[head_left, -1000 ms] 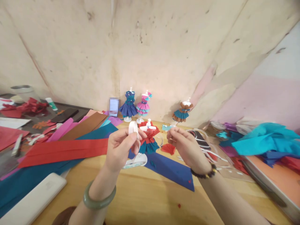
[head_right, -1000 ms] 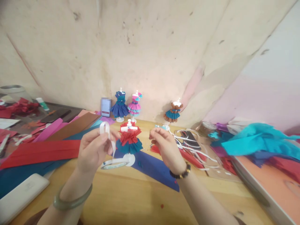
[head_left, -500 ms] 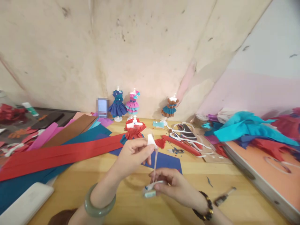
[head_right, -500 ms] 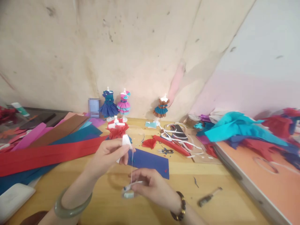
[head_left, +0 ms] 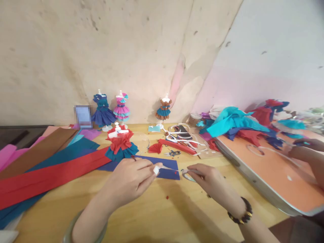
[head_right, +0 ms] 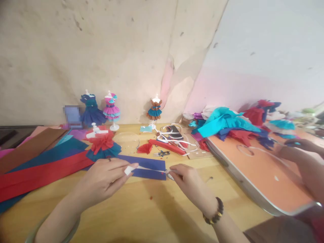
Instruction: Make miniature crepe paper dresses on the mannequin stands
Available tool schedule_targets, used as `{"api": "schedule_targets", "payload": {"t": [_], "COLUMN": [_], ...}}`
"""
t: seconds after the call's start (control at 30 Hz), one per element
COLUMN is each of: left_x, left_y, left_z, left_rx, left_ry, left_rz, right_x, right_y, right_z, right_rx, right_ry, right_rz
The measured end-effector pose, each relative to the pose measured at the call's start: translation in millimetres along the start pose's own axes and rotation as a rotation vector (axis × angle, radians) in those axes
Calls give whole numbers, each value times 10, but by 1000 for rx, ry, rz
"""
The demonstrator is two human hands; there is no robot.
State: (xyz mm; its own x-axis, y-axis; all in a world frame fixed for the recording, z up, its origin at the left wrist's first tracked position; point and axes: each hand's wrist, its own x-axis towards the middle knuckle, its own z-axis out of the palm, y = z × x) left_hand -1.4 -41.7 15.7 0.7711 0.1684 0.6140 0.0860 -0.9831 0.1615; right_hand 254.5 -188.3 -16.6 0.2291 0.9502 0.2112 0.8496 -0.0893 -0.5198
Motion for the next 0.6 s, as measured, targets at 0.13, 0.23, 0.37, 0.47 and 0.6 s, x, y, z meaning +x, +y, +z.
{"api": "schedule_targets", "payload": {"t": [0.13,0.23,0.37,0.47,0.6], "left_x": [25,44,67,91,92], "left_y": [73,142,274,404,606], "left_z": [36,73,117,135,233], "left_rx": [-165,-305,-358,-326,-197], "left_ry": [31,10,-43,-103,-183], "left_rz": [24,25,37,82,201], "right_x": [-98,-119,-90,-66,-69], "right_y": [-62,-150,-304,-372,-258], "right_z": [16,109,251,359,552], "right_rx": [-12,42,93,111,99], "right_ry": [-193,-333,-365,-327,-173], "right_rz": [-128,-160,-152,-130,-79]}}
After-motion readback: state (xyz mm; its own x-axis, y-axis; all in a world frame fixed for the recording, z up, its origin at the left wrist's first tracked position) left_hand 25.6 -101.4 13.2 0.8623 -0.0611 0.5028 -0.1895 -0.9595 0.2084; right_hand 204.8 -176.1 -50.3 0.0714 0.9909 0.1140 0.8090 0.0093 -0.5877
